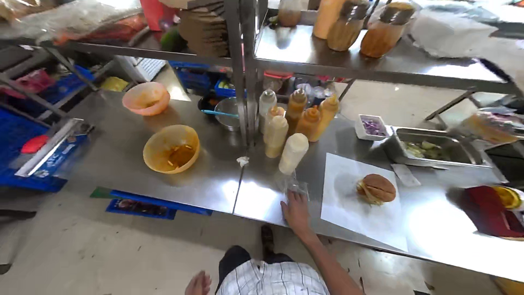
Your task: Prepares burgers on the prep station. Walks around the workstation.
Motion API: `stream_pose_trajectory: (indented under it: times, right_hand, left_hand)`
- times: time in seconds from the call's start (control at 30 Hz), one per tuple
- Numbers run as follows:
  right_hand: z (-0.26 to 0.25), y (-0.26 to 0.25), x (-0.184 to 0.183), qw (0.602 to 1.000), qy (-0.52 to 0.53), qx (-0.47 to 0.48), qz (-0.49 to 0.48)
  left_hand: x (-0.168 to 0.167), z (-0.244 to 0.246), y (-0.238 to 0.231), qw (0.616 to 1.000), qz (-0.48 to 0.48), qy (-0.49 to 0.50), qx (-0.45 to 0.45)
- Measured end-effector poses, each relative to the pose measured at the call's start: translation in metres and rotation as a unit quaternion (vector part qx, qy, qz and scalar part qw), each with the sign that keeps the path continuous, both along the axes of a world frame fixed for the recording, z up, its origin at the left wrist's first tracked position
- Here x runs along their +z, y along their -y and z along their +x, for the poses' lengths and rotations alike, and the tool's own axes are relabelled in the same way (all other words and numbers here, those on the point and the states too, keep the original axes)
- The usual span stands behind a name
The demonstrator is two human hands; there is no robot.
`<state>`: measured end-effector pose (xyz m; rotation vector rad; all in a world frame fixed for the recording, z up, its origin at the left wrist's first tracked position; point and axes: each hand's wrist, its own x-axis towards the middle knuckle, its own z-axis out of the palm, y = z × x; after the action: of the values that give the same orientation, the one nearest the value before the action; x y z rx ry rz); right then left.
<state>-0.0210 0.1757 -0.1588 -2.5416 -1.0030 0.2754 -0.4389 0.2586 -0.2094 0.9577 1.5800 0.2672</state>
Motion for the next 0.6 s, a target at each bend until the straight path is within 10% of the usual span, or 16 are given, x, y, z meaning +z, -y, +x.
stream_pose_trajectory:
  times: [0.2,0.33,0.4,0.6]
  right_hand:
    - [-0.004,-0.007,0.011,0.992,-0.112,-0.005,0.053]
    - [-0.043,-0.030,0.032,0.910,-0.333,0.039,0.244]
    - [-0.067,-0.048,0.046,0.868,-0.430,0.007,0.248]
    - [-0.094,-0.049,0.068,0.960,-0.239,0.002,0.145]
  left_hand:
    - [0.100,0.155,-0.072,0.973,0.102,0.129,-0.161]
    - [0.105,0.241,-0.078,0.923,-0.035,0.251,-0.289]
    - [0.093,0.264,-0.077,0.917,-0.102,0.277,-0.268]
    - [0.075,0.259,-0.117,0.939,-0.147,0.298,-0.088]
